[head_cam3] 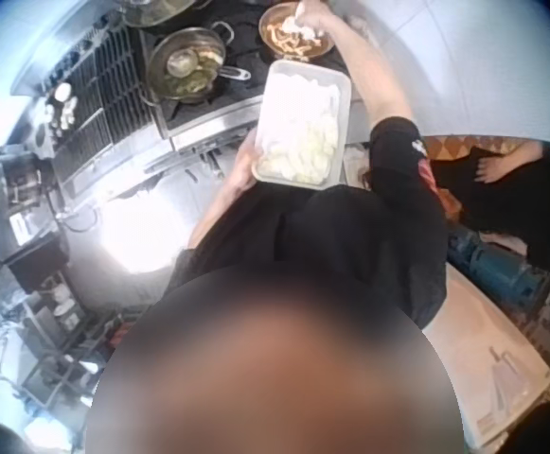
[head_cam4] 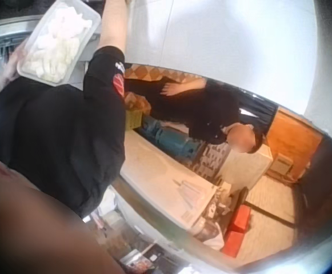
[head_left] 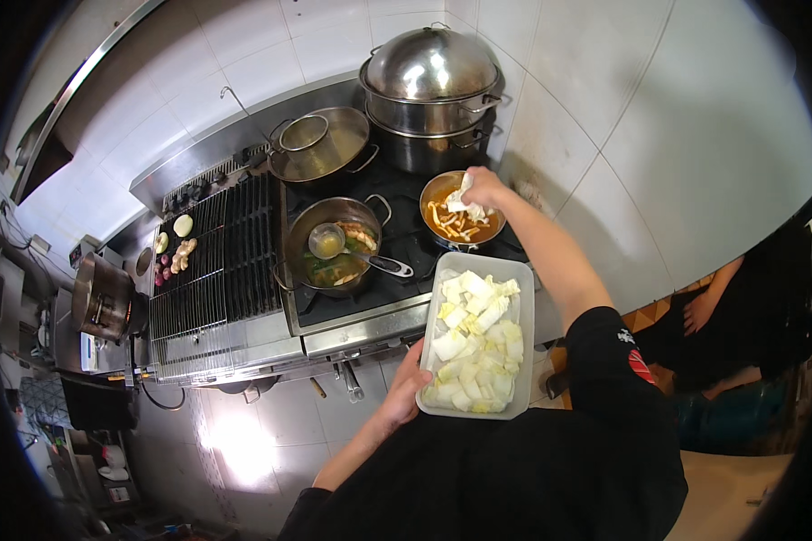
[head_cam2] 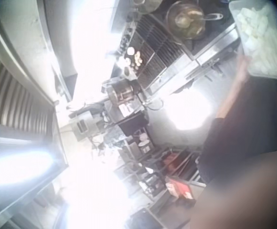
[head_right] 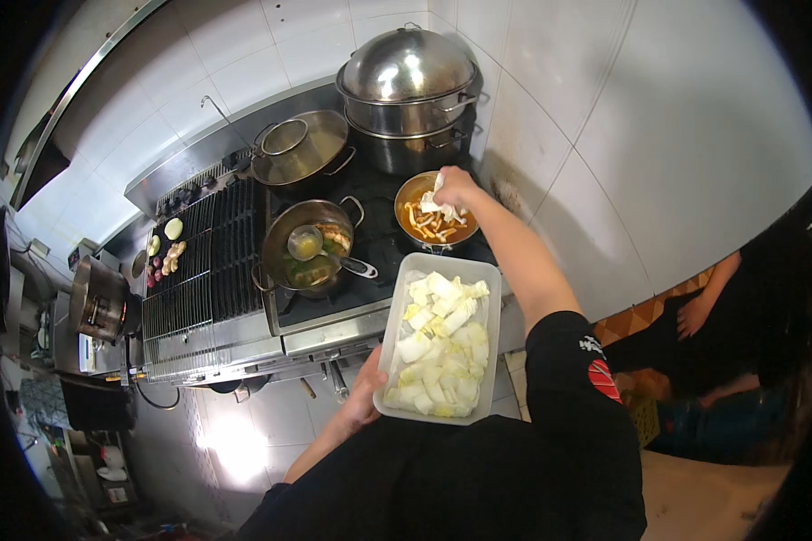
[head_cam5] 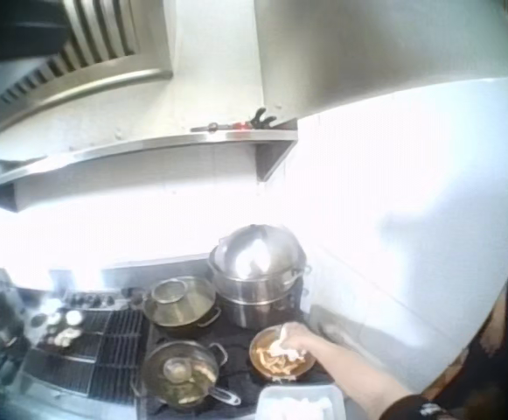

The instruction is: The person retrieves containers of sliced vegetables from a refrigerator, places them on a counter, and adds portions to a pan on the stove. They then use tongs to turn vegetables and meat on a grill.

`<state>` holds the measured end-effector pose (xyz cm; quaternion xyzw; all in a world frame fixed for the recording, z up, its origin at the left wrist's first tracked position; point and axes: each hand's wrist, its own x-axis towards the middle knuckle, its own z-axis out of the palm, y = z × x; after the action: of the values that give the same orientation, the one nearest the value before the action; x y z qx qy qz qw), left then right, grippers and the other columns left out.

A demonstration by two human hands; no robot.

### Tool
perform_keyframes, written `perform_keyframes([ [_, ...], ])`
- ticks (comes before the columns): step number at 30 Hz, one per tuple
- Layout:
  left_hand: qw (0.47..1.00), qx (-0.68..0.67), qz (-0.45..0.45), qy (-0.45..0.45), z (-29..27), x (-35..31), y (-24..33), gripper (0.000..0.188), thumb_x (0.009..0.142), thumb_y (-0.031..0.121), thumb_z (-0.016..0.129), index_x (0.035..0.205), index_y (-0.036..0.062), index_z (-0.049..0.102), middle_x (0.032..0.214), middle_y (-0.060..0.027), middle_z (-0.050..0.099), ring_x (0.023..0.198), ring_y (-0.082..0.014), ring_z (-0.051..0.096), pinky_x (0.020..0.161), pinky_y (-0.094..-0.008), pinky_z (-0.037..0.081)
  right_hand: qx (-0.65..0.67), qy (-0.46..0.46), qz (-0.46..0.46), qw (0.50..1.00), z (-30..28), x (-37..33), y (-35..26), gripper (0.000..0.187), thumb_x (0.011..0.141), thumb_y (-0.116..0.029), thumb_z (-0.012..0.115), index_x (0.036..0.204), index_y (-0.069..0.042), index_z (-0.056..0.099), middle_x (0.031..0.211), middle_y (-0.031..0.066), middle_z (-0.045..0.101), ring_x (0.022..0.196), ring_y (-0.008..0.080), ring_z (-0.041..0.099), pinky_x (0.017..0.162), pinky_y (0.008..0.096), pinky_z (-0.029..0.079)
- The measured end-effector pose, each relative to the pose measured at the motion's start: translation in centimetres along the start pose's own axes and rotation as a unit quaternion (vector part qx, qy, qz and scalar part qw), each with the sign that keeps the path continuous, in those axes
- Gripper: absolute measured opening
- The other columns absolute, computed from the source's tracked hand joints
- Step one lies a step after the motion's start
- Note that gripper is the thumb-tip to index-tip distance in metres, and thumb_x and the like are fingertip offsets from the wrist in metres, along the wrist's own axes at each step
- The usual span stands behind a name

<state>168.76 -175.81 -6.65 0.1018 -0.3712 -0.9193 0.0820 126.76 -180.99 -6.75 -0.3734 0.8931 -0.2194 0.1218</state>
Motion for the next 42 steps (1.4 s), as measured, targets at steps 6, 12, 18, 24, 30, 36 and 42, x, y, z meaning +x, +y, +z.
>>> perform_keyframes([
  [6, 1.0, 0.016, 0.011, -0.017, 0.1, 0.0, 0.9, 0.092, 0.078, 0.034, 0.067, 0.142, -0.002, 0.012, 0.136, -0.0208, 0.038, 0.122, -0.0277, 0.044, 0.101, -0.0384, 0.036, 0.055, -0.121, 0.068, 0.989, -1.0, 1.0, -1.5, 0.043, 0.074, -0.012, 0.064, 0.117, -0.012, 0.06, 0.113, 0.0149, 0.061, 0.092, 0.0271, 0.063, 0.071, 0.0353, 0.054],
  [12, 0.999, 0.03, -0.003, -0.038, -0.8, 1.6, 0.9, 0.091, 0.079, 0.03, 0.066, 0.142, 0.0, 0.009, 0.133, -0.0223, 0.041, 0.121, -0.0293, 0.045, 0.101, -0.0396, 0.036, 0.104, -0.042, -0.017, 0.994, -11.7, -7.0, -5.6, 0.012, 0.076, -0.016, 0.065, 0.084, -0.007, 0.069, 0.07, 0.0066, 0.067, 0.067, 0.0198, 0.064, 0.055, 0.0297, 0.05],
  [18, 0.998, 0.035, 0.029, -0.035, -1.2, 4.1, 0.0, 0.088, 0.08, 0.022, 0.064, 0.142, 0.0002, 0.005, 0.128, -0.0225, 0.045, 0.119, -0.0276, 0.047, 0.099, -0.0385, 0.037, -0.168, -0.202, -0.197, 0.945, -10.7, -18.7, -7.4, 0.048, 0.071, -0.035, 0.072, 0.104, -0.001, 0.062, 0.088, 0.0147, 0.066, 0.082, 0.0264, 0.063, 0.073, 0.036, 0.05],
  [24, 0.997, 0.038, 0.038, -0.058, -0.1, 6.0, 0.0, 0.086, 0.081, 0.019, 0.062, 0.142, 0.0007, 0.005, 0.125, -0.021, 0.047, 0.116, -0.0252, 0.048, 0.098, -0.037, 0.037, -0.07, -0.104, -0.086, 0.988, -5.4, -21.7, -7.4, 0.075, 0.066, -0.043, 0.075, 0.123, -0.004, 0.046, 0.107, 0.02, 0.059, 0.098, 0.0347, 0.058, 0.082, 0.0422, 0.046],
  [30, 0.996, 0.05, 0.018, -0.065, 0.0, 6.6, 0.2, 0.085, 0.081, 0.019, 0.062, 0.142, 0.0013, 0.006, 0.123, -0.0197, 0.049, 0.115, -0.0239, 0.048, 0.097, -0.036, 0.037, -0.084, 0.011, -0.156, 0.984, -2.3, -22.0, -5.7, 0.066, 0.069, -0.029, 0.072, 0.123, -0.006, 0.04, 0.097, 0.0214, 0.057, 0.088, 0.0383, 0.059, 0.074, 0.0445, 0.048],
  [36, 0.991, 0.1, -0.021, -0.083, -1.0, 6.2, 0.1, 0.089, 0.081, 0.027, 0.064, 0.142, -0.0008, 0.006, 0.122, -0.0205, 0.05, 0.112, -0.0246, 0.05, 0.095, -0.0362, 0.039, -0.079, -0.016, -0.155, 0.985, -1.9, -21.7, -5.5, 0.045, 0.07, -0.013, 0.064, 0.111, -0.007, 0.046, 0.088, 0.0205, 0.057, 0.079, 0.0386, 0.06, 0.068, 0.0464, 0.048],
  [42, 0.992, 0.089, -0.047, -0.071, -1.1, 5.7, 0.4, 0.087, 0.081, 0.025, 0.063, 0.142, -0.0004, 0.008, 0.124, -0.022, 0.048, 0.114, -0.0257, 0.049, 0.096, -0.0365, 0.039, -0.035, -0.032, -0.198, 0.979, -1.3, -21.1, -3.8, 0.032, 0.069, -0.008, 0.062, 0.1, -0.007, 0.054, 0.088, 0.0194, 0.06, 0.079, 0.0361, 0.061, 0.067, 0.044, 0.048],
])
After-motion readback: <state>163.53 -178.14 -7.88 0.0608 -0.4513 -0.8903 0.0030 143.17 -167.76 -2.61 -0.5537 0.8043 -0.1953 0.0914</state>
